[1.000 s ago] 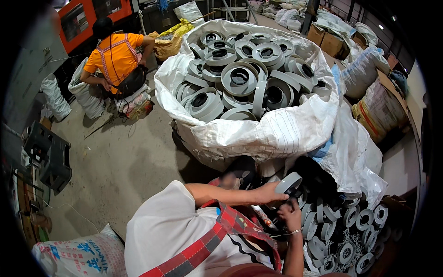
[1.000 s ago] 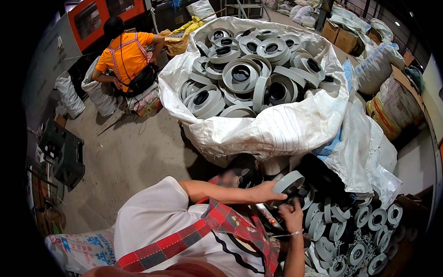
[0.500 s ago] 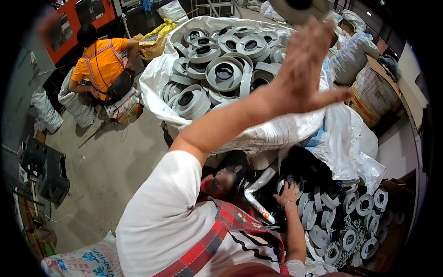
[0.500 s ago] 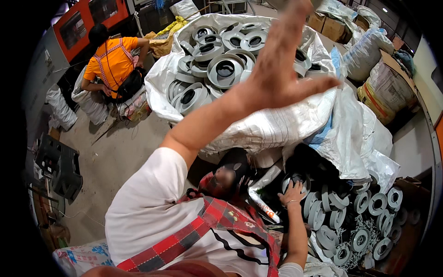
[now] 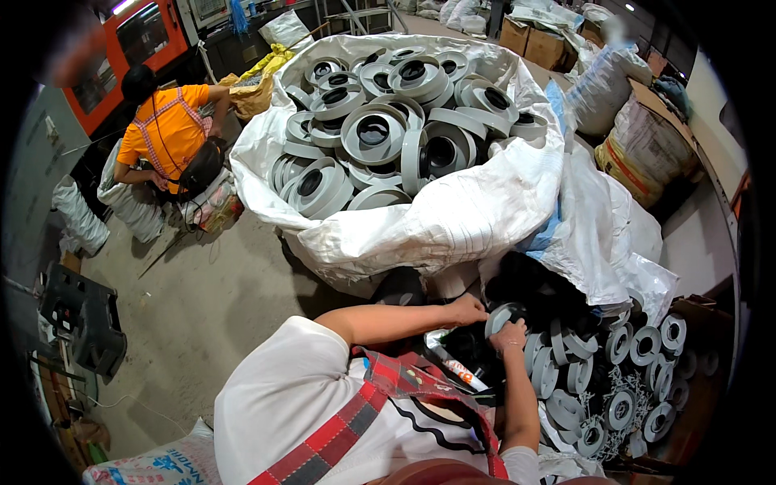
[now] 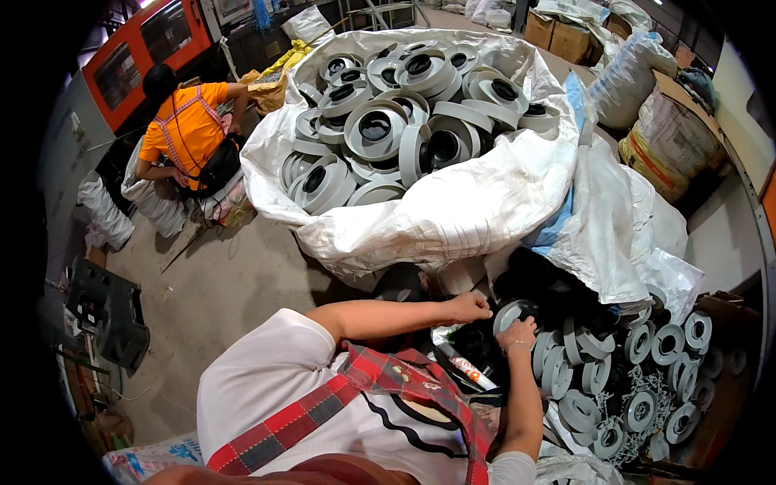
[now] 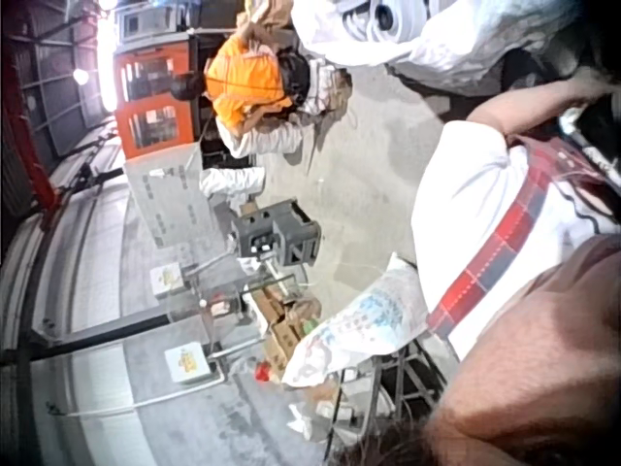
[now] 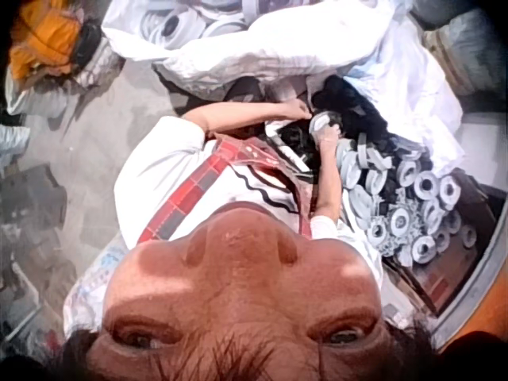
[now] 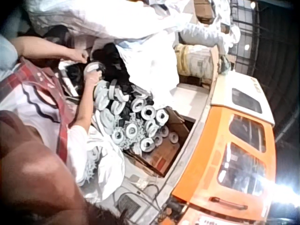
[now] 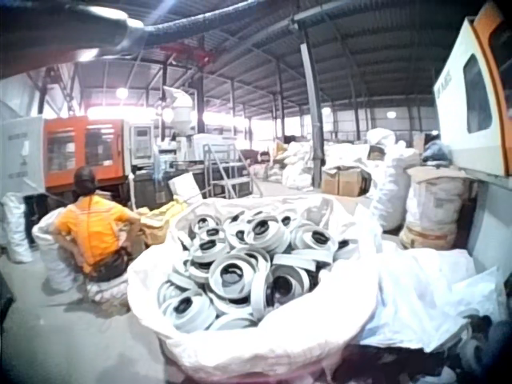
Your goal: The person sits on the floor and repeatedly picks up a white circular plastic part and a black circular plastic part. They insert the black part into the center of the white part and place the assembled unit into a large white sack. This process is repeated continuously throughout the video.
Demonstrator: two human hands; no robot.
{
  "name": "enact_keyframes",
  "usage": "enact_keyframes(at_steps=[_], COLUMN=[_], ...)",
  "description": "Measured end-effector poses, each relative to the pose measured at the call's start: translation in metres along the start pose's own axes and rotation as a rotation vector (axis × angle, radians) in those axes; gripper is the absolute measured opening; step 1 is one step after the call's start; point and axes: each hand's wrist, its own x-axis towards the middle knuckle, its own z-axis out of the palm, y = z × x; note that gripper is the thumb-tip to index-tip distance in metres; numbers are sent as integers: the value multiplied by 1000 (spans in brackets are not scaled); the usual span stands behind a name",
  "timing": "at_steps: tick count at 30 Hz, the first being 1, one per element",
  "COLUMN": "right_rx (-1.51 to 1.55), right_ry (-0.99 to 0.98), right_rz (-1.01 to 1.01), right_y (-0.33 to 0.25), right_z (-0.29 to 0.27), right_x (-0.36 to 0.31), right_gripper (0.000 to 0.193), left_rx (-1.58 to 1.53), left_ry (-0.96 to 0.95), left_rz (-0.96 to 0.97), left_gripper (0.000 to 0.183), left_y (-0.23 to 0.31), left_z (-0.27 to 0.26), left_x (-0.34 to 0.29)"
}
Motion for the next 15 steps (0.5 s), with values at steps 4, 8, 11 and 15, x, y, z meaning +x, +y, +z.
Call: enact_keyframes(at_steps=[4, 8, 11, 15], right_rx=[387, 536, 672, 679], right_ry=[122, 335, 348, 631], right_rz=[0, -214, -142, -76], right_y=[47, 45, 59, 85], right_z=[-10, -14, -7, 8], right_x=[-24, -53, -55, -49], right_gripper=[56, 56, 53, 45], left_rx=[-204, -554, -305, 31], left_ry=[-24, -227, -103, 247], left_rz=[14, 35, 85, 497], left_gripper=[88, 62, 53, 53], left_y=[24, 13, 33, 59], left_z=[40, 86, 93, 94], left_x=[5, 52, 53, 59])
